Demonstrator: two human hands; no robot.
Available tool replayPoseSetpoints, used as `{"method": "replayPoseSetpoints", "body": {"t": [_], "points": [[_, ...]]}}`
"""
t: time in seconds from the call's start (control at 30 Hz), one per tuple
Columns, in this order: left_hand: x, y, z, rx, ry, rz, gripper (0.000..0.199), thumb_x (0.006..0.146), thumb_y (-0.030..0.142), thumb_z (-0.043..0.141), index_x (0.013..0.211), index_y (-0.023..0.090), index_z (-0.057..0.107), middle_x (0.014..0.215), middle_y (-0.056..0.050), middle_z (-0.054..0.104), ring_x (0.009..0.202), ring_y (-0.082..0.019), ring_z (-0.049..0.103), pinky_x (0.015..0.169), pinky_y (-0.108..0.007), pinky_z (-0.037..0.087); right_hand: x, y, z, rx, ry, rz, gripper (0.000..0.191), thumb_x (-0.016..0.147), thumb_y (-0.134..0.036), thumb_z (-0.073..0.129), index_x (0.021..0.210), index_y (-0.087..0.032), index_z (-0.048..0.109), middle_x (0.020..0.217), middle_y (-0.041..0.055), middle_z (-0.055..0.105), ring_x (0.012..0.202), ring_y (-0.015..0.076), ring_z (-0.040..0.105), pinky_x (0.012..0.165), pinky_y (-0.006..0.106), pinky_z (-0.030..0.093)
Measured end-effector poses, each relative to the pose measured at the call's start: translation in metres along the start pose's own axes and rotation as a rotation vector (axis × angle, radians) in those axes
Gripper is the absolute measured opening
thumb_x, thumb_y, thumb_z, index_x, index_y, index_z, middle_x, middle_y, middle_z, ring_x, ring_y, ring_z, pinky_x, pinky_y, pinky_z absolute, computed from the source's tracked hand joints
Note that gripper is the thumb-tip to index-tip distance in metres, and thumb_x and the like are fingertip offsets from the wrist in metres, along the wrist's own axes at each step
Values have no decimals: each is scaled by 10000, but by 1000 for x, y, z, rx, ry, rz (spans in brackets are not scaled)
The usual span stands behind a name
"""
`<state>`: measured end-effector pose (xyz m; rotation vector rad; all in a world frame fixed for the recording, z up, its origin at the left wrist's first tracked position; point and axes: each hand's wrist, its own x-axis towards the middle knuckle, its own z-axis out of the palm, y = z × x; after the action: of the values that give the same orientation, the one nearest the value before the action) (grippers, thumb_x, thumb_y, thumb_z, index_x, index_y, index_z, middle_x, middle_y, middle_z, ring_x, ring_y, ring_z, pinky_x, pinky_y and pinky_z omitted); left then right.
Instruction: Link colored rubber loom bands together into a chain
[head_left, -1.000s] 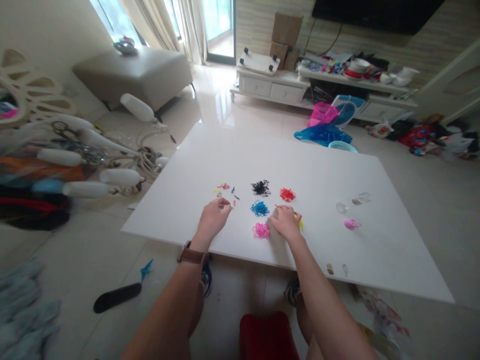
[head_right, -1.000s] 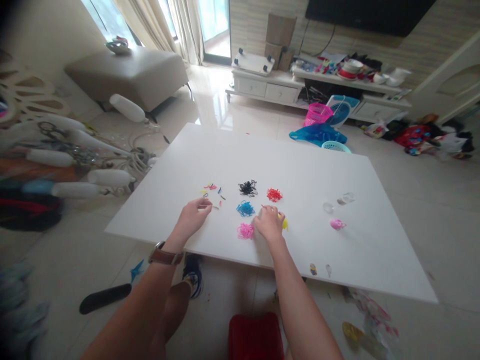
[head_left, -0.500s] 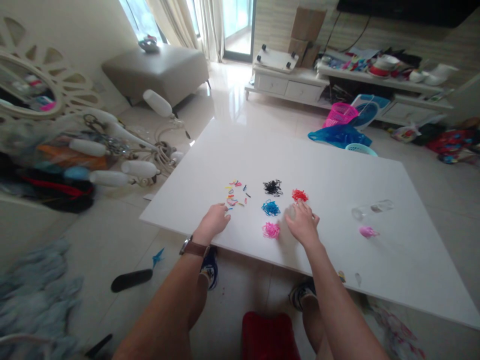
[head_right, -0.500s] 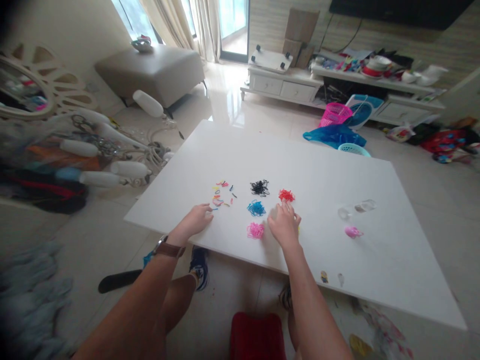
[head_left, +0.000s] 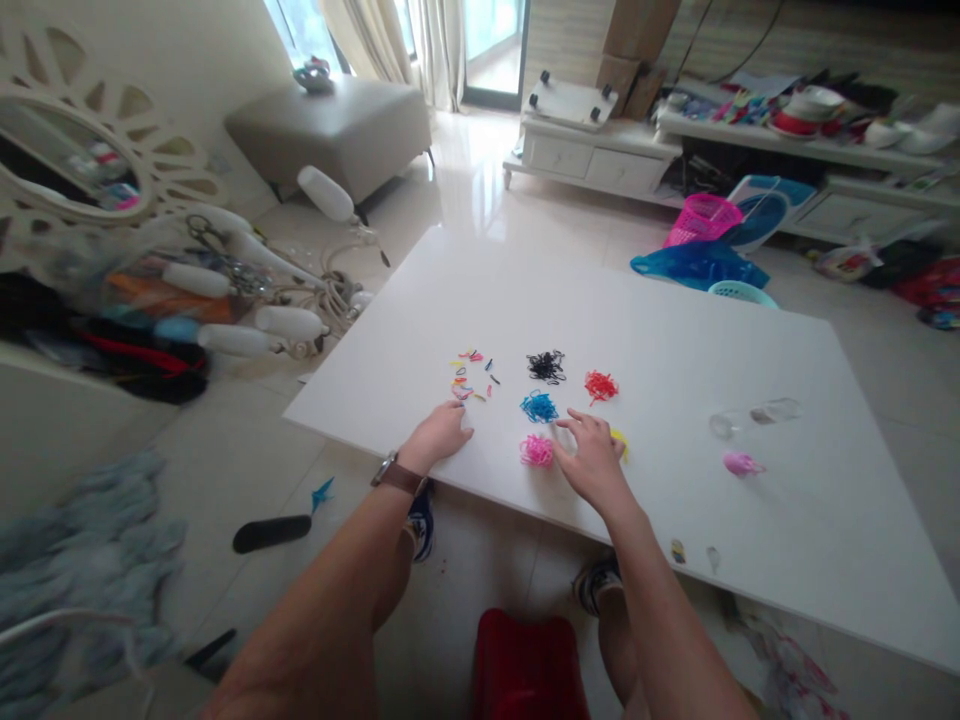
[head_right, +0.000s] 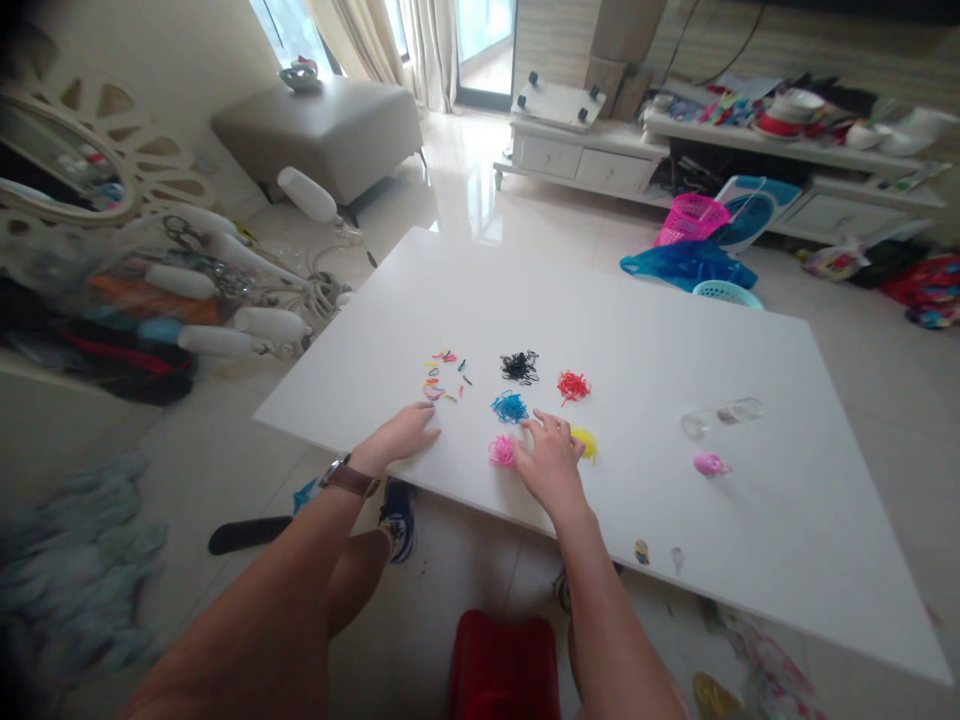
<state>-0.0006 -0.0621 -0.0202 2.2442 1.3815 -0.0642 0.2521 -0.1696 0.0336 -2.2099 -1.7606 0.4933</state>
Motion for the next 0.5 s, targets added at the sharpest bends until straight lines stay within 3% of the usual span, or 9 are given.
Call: {"method": "replayPoseSetpoints", "body": {"t": [0.13, 0.37, 0.5], "points": [[0, 6, 4, -58, 39, 5, 416, 839, 275, 572, 1189, 60, 635, 1418, -245, 513, 1375, -307, 439, 1142, -375, 340, -4, 0, -1, 20, -7, -18, 283, 872, -329, 566, 1121, -271, 690, 1373, 68, 575, 1242, 306, 449, 953, 477, 349], [1, 13, 7, -53, 45, -46, 393, 831, 304, 596, 1142, 69, 648, 1536, -250, 353, 1436, -337, 336, 1153, -409, 328, -9, 5, -5, 33, -22, -17, 263, 873, -346, 570, 1084, -269, 706, 1361, 85, 580, 1238, 320, 445, 947, 486, 348], [4, 11, 6, -16, 14, -39, 413, 842, 309, 564, 1182, 85, 638, 1515, -227, 402, 1437, -314, 339, 1156, -387, 310, -8, 9, -8, 42, -30, -13, 251, 866, -335, 576, 1070, -271, 708, 1348, 80, 587, 1233, 320, 447, 939, 486, 350]]}}
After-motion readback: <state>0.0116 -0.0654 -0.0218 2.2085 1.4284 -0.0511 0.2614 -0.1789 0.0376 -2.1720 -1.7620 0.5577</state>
